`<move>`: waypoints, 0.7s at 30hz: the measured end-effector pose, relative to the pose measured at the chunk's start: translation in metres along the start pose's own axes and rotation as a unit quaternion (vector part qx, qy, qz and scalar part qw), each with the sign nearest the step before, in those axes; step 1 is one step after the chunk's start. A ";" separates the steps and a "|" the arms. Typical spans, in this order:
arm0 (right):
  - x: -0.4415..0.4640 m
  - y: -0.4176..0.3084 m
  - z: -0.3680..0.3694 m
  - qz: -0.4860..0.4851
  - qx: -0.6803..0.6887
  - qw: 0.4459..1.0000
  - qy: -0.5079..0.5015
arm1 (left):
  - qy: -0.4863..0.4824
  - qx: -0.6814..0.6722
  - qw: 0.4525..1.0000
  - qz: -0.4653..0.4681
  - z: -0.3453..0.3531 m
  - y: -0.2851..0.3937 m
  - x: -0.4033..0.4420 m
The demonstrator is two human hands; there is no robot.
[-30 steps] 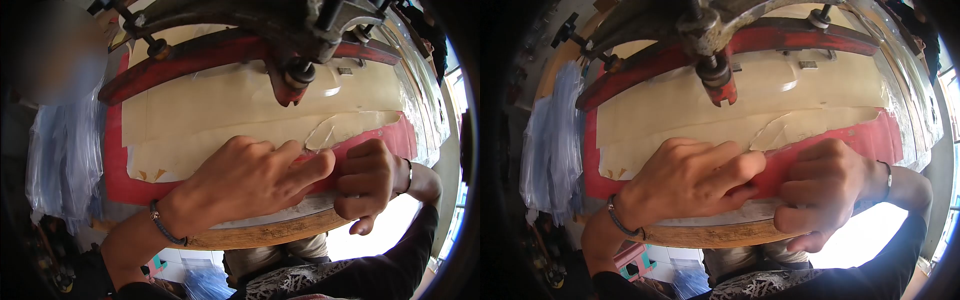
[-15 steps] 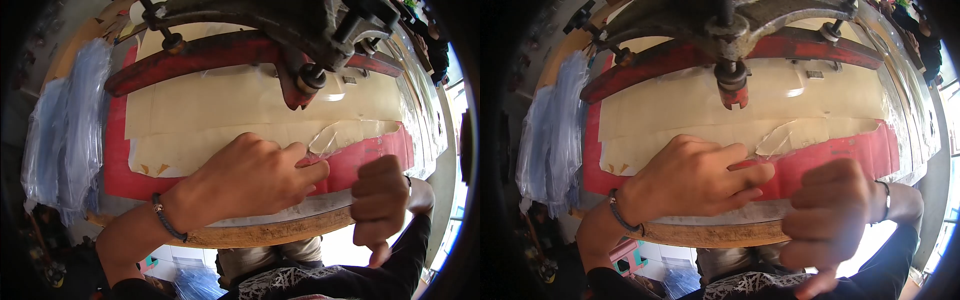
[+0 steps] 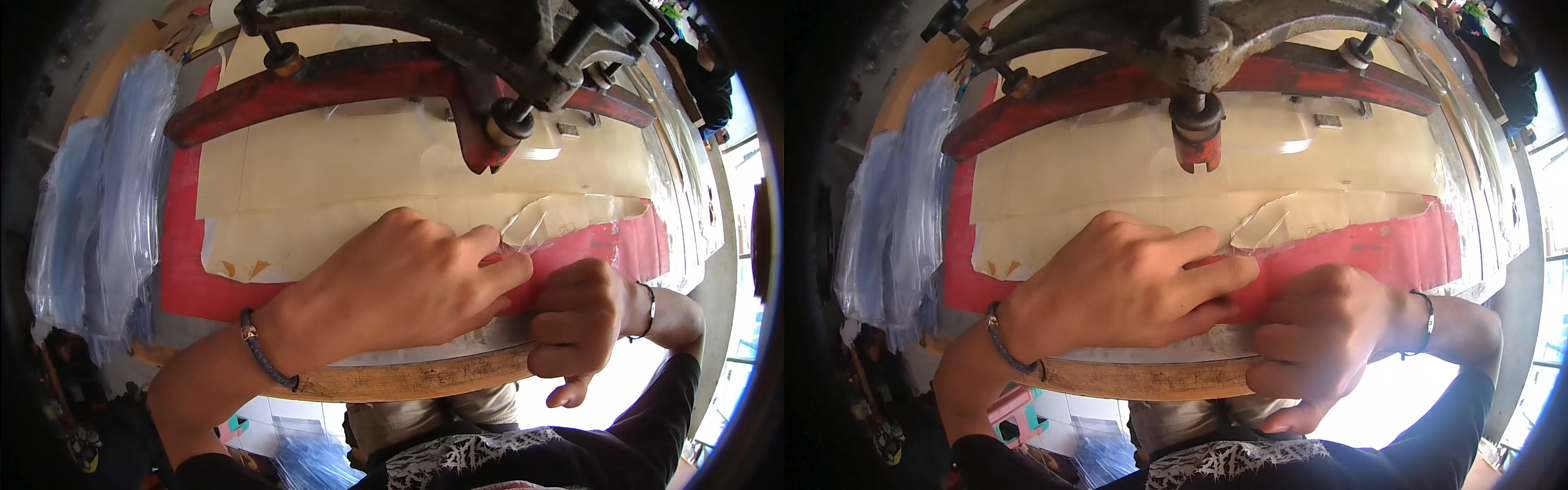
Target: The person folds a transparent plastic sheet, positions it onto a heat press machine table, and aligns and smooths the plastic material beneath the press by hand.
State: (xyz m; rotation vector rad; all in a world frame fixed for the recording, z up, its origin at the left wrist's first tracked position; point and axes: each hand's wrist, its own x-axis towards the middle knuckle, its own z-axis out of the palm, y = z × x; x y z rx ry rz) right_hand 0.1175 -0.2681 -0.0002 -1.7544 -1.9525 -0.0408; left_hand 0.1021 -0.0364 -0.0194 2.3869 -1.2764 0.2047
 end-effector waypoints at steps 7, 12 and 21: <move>-0.005 0.000 0.002 -0.020 -0.063 0.997 -0.030 | -0.012 0.000 1.000 -0.002 -0.002 -0.001 0.000; -0.001 0.000 -0.003 0.003 -0.009 0.999 -0.039 | 0.002 0.010 1.000 0.005 0.000 -0.001 -0.001; -0.007 -0.002 0.005 -0.058 0.002 0.998 -0.008 | 0.016 0.031 0.999 0.023 0.000 0.000 -0.001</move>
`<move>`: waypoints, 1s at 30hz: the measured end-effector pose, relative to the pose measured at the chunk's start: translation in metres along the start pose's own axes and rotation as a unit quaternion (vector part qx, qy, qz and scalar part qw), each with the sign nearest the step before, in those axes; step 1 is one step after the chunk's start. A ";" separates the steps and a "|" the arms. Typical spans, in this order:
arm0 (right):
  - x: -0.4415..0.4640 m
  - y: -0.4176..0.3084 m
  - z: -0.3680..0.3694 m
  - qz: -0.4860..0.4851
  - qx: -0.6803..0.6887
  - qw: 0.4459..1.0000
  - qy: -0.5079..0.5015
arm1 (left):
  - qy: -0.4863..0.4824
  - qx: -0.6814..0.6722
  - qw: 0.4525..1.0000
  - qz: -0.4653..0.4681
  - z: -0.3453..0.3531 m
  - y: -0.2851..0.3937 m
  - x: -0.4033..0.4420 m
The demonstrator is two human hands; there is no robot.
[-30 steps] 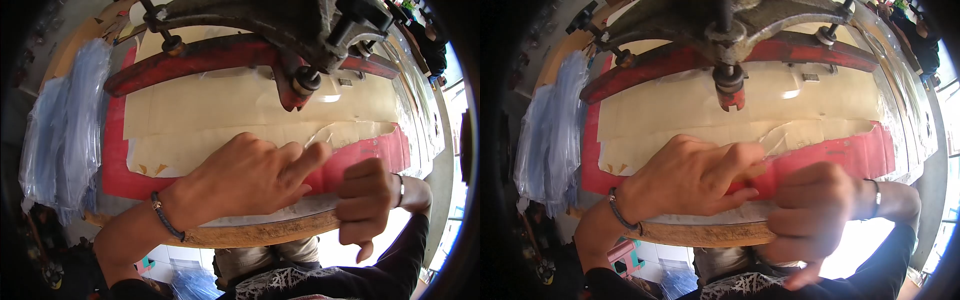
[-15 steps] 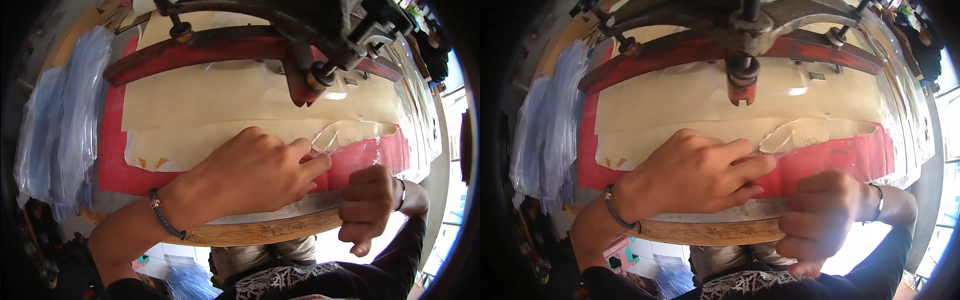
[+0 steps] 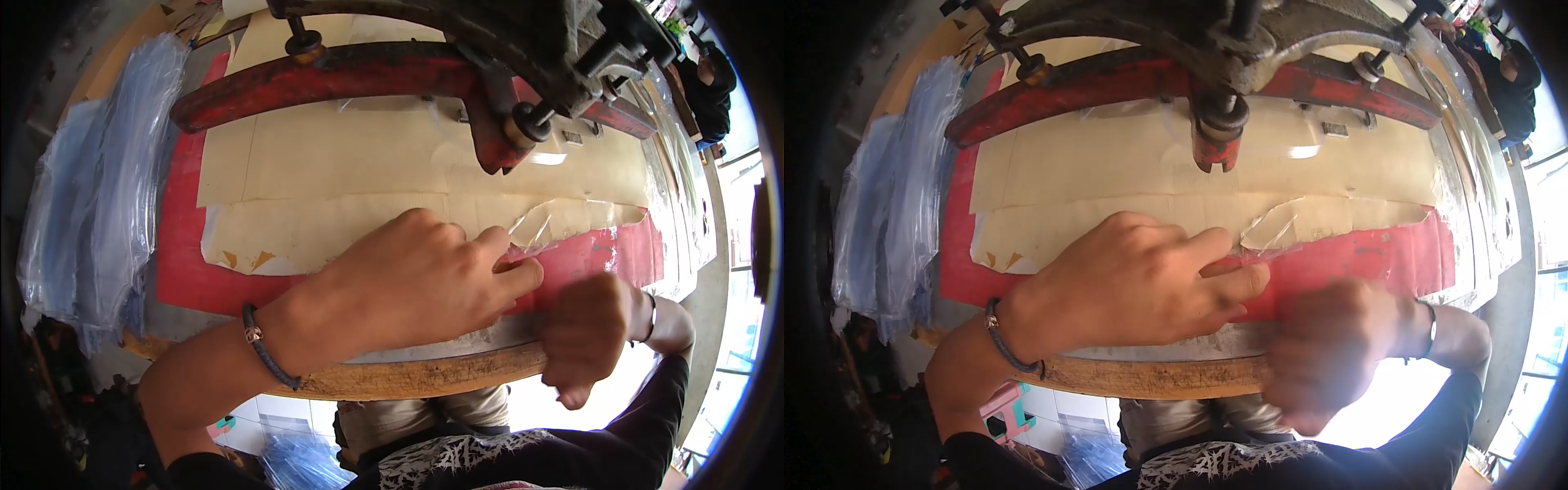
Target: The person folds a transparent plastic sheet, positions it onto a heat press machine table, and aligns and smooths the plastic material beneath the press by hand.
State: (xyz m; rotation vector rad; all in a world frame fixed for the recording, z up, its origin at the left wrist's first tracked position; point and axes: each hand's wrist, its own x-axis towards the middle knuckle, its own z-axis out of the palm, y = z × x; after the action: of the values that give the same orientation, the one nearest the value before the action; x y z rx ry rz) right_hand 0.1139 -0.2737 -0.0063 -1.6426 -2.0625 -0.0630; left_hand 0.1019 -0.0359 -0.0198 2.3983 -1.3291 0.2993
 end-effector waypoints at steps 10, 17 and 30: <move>0.008 0.003 0.000 -0.007 0.002 1.000 -0.027 | 0.001 -0.014 1.000 -0.006 -0.001 0.000 0.001; 0.009 0.001 -0.001 0.030 -0.013 0.999 -0.009 | -0.025 -0.024 0.999 -0.017 0.001 0.000 0.001; 0.016 -0.015 -0.033 0.032 -0.022 0.999 0.005 | -0.002 -0.004 1.000 -0.008 0.001 -0.001 -0.001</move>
State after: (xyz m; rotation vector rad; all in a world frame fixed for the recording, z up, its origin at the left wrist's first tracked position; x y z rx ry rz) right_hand 0.1095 -0.2744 0.0329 -1.7307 -2.0117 -0.0954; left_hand 0.1024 -0.0355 -0.0214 2.4024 -1.3097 0.2847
